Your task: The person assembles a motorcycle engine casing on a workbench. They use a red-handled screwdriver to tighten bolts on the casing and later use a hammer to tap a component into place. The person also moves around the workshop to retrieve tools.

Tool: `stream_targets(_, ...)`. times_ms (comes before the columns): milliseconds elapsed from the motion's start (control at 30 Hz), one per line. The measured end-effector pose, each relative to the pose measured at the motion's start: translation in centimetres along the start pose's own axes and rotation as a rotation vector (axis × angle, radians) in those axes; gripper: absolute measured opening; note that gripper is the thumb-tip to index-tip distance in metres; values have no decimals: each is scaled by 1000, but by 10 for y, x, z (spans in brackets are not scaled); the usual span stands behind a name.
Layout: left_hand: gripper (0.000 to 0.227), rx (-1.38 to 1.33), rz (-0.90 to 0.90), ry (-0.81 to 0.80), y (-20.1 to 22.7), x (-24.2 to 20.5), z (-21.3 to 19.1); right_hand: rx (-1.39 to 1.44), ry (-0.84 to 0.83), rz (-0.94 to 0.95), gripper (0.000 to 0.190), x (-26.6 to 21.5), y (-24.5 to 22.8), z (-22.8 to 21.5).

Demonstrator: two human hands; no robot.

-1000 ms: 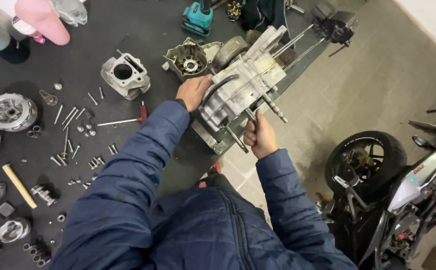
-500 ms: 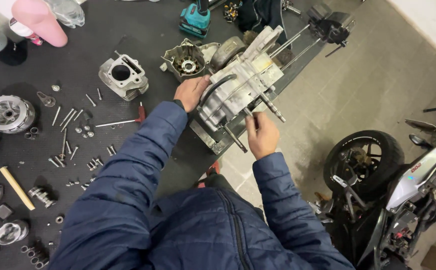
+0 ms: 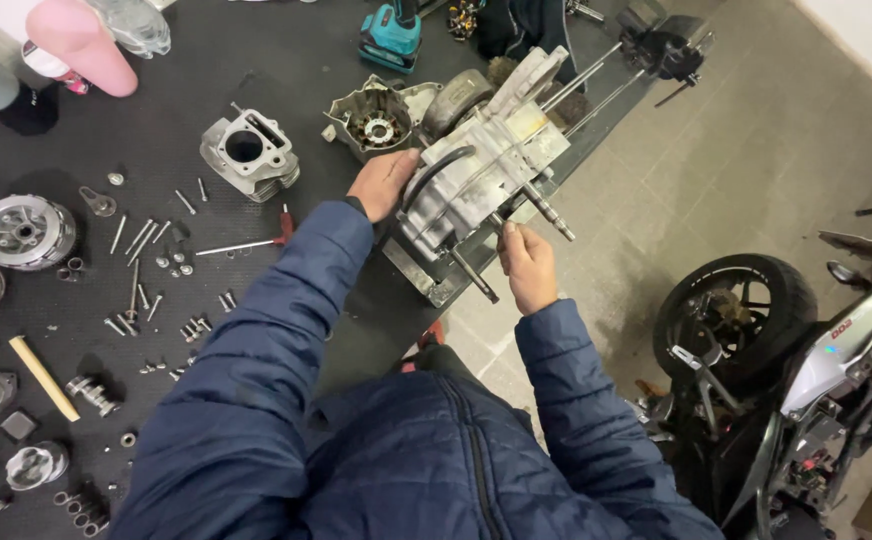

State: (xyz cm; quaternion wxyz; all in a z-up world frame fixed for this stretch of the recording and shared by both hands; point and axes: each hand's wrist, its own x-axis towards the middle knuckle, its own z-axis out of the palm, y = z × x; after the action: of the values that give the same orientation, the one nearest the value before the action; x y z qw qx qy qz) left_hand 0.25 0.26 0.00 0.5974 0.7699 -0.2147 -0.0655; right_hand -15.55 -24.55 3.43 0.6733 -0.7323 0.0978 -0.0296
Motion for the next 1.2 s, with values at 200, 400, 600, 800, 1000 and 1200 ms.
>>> stream_targets(200, 47, 72, 44, -109, -2, 5, -8, 27, -15, 20, 37, 5, 10, -3)
stream_targets(400, 47, 104, 35, -116, -8, 9, -13, 0, -32, 18, 40, 7, 9, -8)
stream_targets(600, 45, 86, 115, -135, 4, 4, -13, -156, -32, -33, 40, 0, -6, -4)
stream_targets(800, 49, 87, 26, -154, -3, 9, -18, -145, -30, -27, 40, 4, 3, -9)
stream_targets(1000, 48, 143, 152, -150, -13, 7, -14, -260, 30, -58, 39, 1, 0, -2)
stream_targets(1200, 44, 144, 113, -196, -5, 10, -24, -253, 25, -186, 36, 2, -4, -6)
